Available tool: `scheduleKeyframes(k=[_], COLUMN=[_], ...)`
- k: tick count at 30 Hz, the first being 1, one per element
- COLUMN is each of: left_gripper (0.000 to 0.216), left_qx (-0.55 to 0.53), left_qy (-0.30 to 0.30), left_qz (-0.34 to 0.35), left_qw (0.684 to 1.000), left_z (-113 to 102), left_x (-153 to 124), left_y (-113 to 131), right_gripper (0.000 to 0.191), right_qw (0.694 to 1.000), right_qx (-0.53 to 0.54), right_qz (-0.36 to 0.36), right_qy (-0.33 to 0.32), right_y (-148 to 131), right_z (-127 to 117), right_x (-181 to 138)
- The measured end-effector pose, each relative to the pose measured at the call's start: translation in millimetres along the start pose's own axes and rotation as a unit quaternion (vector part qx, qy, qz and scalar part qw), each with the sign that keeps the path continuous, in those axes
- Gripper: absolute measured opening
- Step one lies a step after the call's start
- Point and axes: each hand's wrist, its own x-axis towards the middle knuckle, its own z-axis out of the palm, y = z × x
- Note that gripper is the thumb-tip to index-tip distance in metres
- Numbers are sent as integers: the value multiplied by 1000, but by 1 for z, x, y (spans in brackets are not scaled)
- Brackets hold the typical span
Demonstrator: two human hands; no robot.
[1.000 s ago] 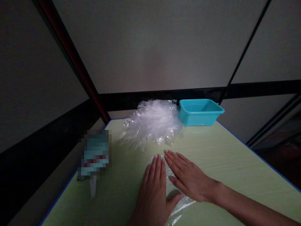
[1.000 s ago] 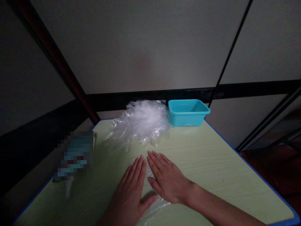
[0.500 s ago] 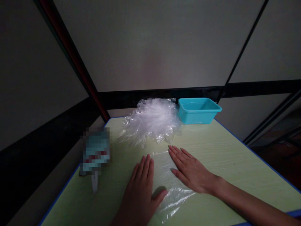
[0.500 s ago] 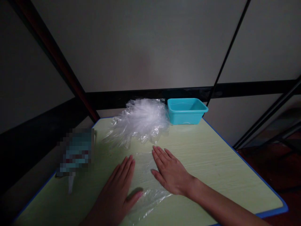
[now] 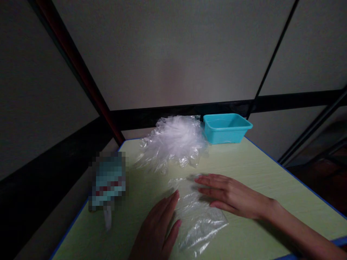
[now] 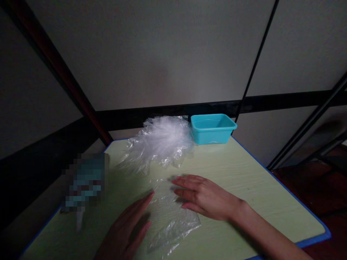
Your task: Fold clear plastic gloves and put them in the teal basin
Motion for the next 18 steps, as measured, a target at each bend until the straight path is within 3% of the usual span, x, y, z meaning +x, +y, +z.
scheduleKeyframes(k=[5,12,18], left_gripper=[34,34,28], left_qx=[-67,-63,-52], left_qy=[38,43,52], left_qz=[-9,24,35], left_qw=[997,997,997], left_z=[-2,2,-1], left_x=[-1,1,2], left_y=[-2,-2,-1], right_gripper=[24,33,38], right_qw=[998,994,991], right_qx=[-44,-70,-125], right_qz=[27,70,40], right_qy=[37,41,12], right_y=[-17,-34,-34], right_z=[-4,8,19], right_x=[-25,-43,-46])
